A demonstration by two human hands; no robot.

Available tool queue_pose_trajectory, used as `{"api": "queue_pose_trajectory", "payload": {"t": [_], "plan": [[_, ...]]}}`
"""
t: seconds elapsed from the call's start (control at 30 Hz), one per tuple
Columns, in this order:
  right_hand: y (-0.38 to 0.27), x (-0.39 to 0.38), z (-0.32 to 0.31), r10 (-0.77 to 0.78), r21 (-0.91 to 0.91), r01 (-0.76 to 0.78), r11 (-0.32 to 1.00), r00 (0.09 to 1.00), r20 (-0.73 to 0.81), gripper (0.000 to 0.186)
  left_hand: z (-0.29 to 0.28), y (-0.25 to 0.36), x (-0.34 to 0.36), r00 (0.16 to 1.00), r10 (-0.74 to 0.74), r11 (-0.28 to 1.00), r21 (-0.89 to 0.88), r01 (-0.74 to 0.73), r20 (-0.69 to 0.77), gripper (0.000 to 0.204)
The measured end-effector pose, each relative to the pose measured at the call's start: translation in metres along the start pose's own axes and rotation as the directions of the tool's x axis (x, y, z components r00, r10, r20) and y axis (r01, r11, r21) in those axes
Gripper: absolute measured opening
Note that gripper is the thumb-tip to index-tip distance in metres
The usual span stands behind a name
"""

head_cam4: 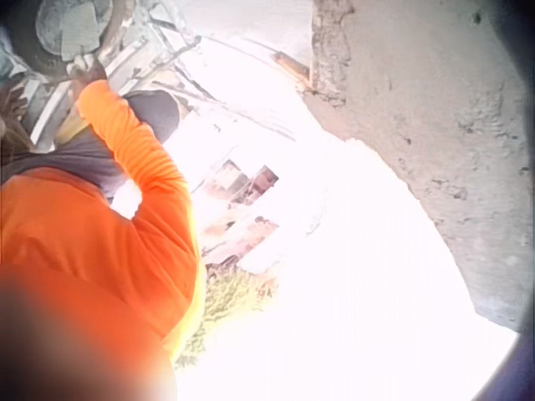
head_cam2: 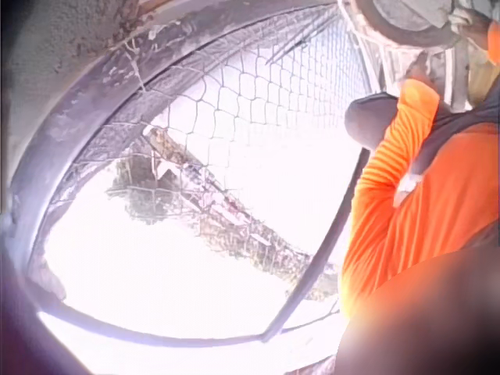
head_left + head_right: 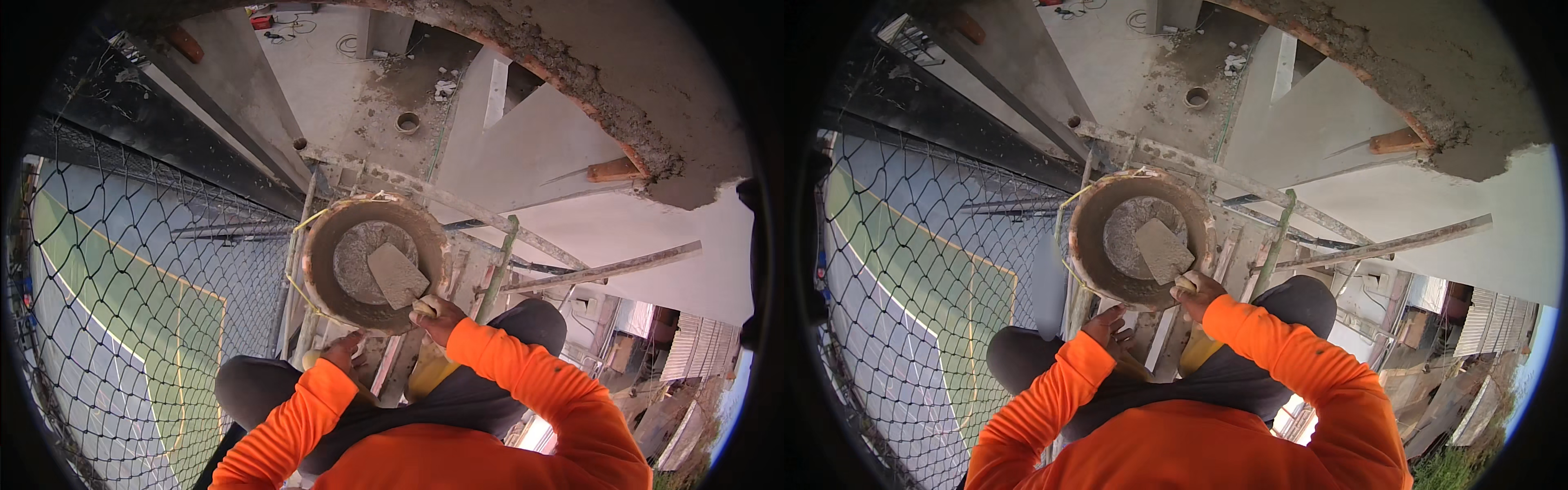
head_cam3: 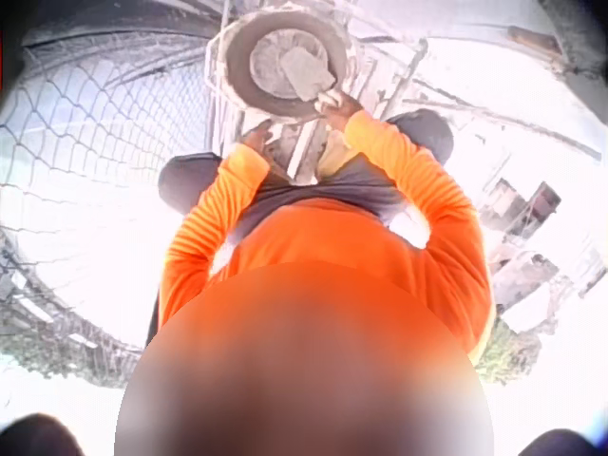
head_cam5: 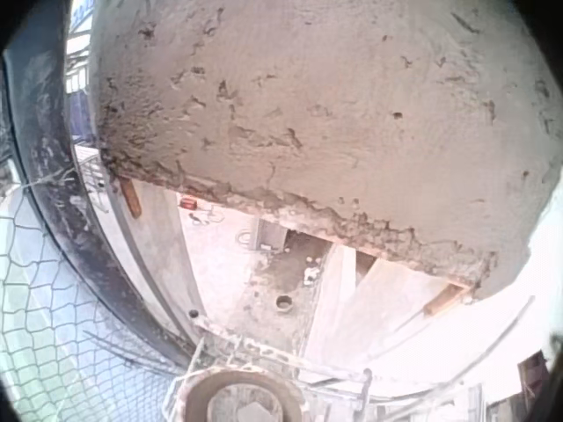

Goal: The person scoops cement from a bucket with a trowel and applies it to a wall, smoothing the surface. The person repeats this process multiple times to cover a larger area of the wall.

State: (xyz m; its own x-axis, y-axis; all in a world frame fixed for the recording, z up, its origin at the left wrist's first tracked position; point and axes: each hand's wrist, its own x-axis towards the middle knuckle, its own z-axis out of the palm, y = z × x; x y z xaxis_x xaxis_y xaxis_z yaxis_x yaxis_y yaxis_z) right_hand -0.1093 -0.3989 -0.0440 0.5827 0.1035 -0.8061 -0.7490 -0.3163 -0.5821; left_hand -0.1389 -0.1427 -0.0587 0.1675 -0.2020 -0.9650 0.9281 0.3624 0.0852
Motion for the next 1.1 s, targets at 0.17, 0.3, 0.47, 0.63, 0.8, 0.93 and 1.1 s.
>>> {"api": "queue_pose_trajectory", "payload": {"t": [0.17, 0.3, 0.47, 0.63, 0.8, 0.93, 1.1], "plan": [[-0.026, -0.012, -0.017, -0.453, -0.617, 0.283, 0.734, 0.881, -0.134, 0.051, 0.033, -0.031, 0.049, 0.974, 0.204, 0.91, -0.346, -0.227, -0.102, 0.049], [-0.036, -0.016, -0.033, -0.368, -0.825, 0.098, 0.557, 0.92, -0.139, 0.051, 0.037, -0.016, 0.043, 0.935, 0.304, 0.857, -0.375, -0.353, -0.184, 0.056], [-0.044, -0.015, -0.032, -0.364, -0.861, 0.132, 0.491, 0.929, -0.065, 0.05, 0.033, 0.015, 0.037, 0.782, 0.573, 0.766, -0.18, -0.617, -0.247, 0.023], [-0.062, -0.008, -0.032, -0.442, -0.934, 0.008, 0.357, 0.882, -0.162, 0.045, 0.042, 0.03, 0.014, 0.683, 0.706, 0.701, 0.052, -0.711, -0.189, 0.013], [-0.112, -0.006, -0.025, -0.486, -0.992, -0.065, 0.109, 0.867, -0.11, 0.039, 0.061, 0.035, -0.074, 0.682, 0.72, 0.692, 0.058, -0.72, -0.129, 0.014], [-0.163, -0.078, 0.001, -0.49, -0.98, 0.182, -0.084, 0.848, 0.2, 0.042, 0.066, 0.033, -0.176, 0.704, 0.709, 0.7, 0.151, -0.698, -0.035, 0.016], [-0.226, -0.259, -0.016, -0.416, -0.905, 0.402, -0.139, 0.806, 0.422, 0.04, 0.087, 0.033, -0.312, 0.702, 0.711, 0.703, 0.087, -0.706, -0.042, 0.02]]}}
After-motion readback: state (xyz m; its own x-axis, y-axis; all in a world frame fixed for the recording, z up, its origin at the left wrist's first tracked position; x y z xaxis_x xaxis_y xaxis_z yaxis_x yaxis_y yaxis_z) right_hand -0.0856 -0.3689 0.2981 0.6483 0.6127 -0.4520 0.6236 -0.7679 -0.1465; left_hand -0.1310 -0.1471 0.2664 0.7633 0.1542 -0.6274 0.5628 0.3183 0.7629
